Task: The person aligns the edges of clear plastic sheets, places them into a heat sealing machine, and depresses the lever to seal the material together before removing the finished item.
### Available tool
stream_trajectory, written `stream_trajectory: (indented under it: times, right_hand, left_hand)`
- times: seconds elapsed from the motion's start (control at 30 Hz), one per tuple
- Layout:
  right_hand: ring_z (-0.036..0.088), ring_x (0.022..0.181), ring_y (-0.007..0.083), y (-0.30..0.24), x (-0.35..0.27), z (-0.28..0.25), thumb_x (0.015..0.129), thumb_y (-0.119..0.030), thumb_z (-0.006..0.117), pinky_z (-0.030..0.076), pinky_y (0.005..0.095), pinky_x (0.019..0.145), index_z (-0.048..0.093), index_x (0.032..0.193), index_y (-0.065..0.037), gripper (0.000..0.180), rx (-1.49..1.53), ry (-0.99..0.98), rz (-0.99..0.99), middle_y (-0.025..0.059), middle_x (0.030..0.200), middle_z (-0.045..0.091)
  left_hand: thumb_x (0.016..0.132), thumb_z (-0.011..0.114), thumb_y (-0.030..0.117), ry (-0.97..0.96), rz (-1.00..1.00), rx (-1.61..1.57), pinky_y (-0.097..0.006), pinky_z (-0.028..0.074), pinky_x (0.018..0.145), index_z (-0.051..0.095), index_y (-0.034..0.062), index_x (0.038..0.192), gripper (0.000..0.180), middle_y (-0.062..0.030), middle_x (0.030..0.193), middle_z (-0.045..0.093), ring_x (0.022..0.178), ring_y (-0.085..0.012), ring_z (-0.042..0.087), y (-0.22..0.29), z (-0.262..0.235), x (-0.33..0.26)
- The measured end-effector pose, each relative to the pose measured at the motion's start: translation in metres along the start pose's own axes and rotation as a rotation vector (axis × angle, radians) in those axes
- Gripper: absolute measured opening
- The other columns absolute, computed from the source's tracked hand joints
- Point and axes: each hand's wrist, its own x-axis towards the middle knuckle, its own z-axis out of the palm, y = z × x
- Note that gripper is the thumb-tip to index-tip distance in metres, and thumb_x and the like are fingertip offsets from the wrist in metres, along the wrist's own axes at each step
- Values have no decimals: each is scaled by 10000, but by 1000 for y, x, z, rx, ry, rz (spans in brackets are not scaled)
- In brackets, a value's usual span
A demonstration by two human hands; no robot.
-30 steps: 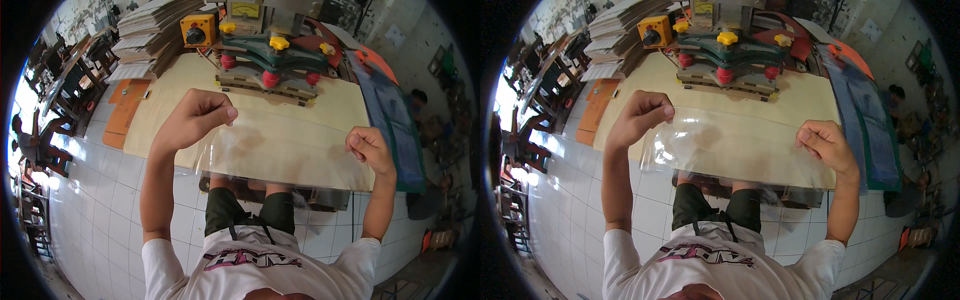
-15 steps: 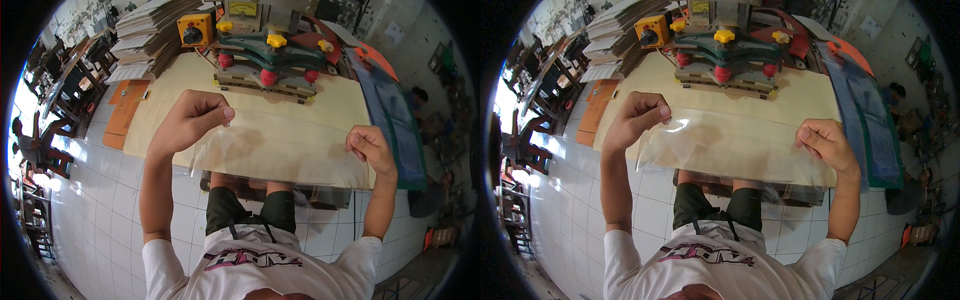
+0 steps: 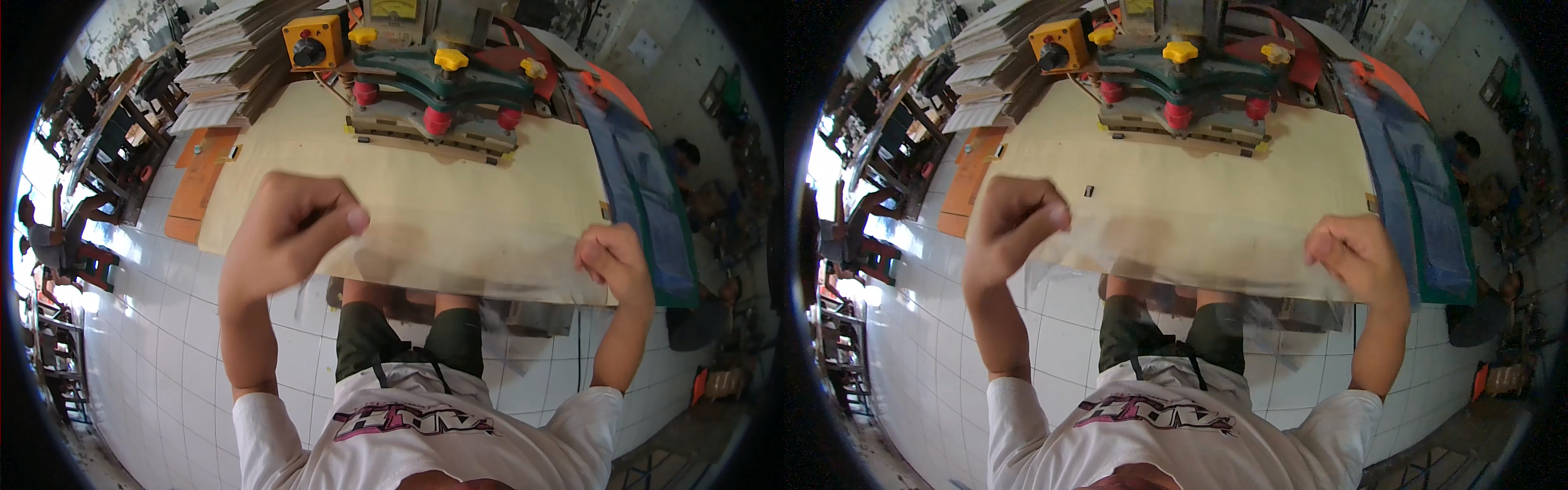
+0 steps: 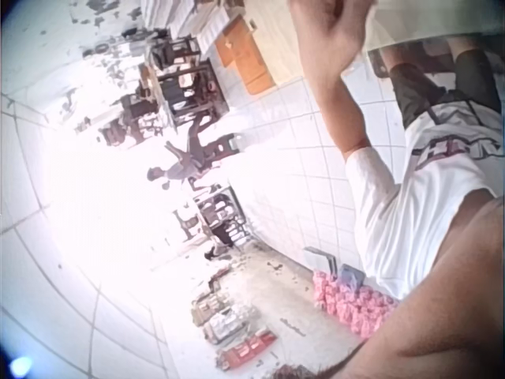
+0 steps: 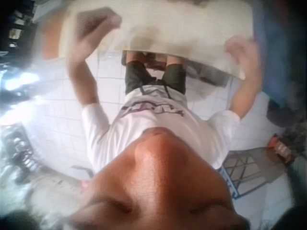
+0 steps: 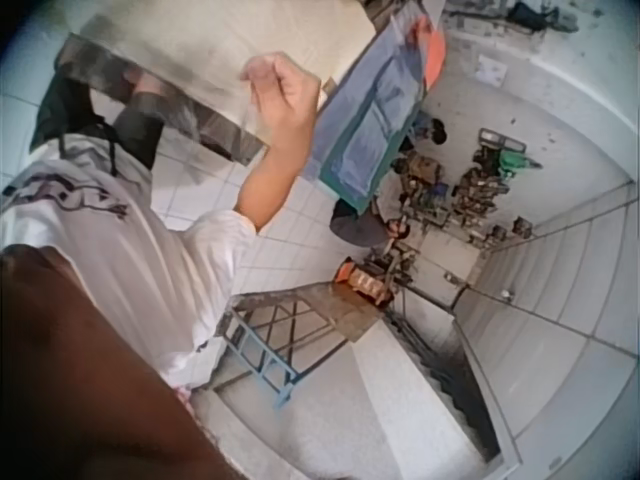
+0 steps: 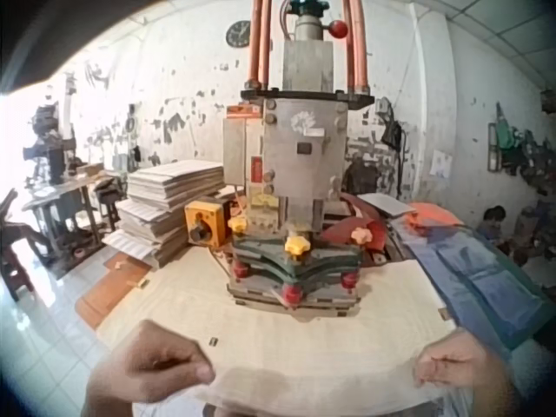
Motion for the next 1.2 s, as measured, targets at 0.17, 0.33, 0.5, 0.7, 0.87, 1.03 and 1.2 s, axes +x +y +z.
stream_trajectory:
  times: [0.17,0.33,0.5,0.7,0.87,1.03,1.2]
  right_hand:
    - [449,440,150,-31,-39,20,979,-396,595,341,305,476,624,665,-44,473,-194,144,-296,58,568,586]
    - [466,459,156,-41,-40,16,972,-360,604,332,305,481,611,654,-42,449,-192,121,-378,62,568,587]
    - [419,524,62,-6,31,5,994,-228,577,306,245,497,631,741,-15,335,-90,-40,29,-14,570,481]
    - [377,564,30,120,87,26,1032,-204,539,291,219,515,655,835,-23,291,99,-98,187,-70,615,434]
    - [360,575,24,143,91,31,1030,-202,538,288,213,527,669,851,-34,278,67,-114,206,-82,620,429]
    - [427,607,44,157,93,25,1008,-188,572,360,226,571,694,874,-20,247,-37,-92,182,-65,632,486]
    - [560,693,117,150,92,29,954,-186,640,458,269,674,712,911,18,220,-296,-44,215,20,729,639]
  left_hand:
    - [762,750,169,135,149,74,-330,360,458,653,25,671,195,-51,543,546,442,-248,486,23,15,-44]
    - [771,739,157,172,217,210,-339,317,441,638,23,645,210,-52,525,513,421,-224,443,39,5,-57]
    - [848,731,257,72,-93,385,-342,416,522,656,14,818,256,-103,640,576,525,-256,555,-11,-2,3]
    - [824,765,346,41,138,591,-422,514,823,574,97,1295,566,-156,1310,558,927,-335,645,-105,49,11]
    - [809,766,331,-95,246,819,-488,407,1071,582,164,1333,580,-117,1440,495,1260,-342,525,-146,65,-8]
    - [875,702,238,-65,322,877,-443,437,1045,659,146,1175,316,-61,1220,651,1143,-256,604,-170,61,-2]
    - [891,669,171,-5,424,921,-403,469,947,671,117,1005,127,-11,991,694,954,-202,650,-183,65,10]
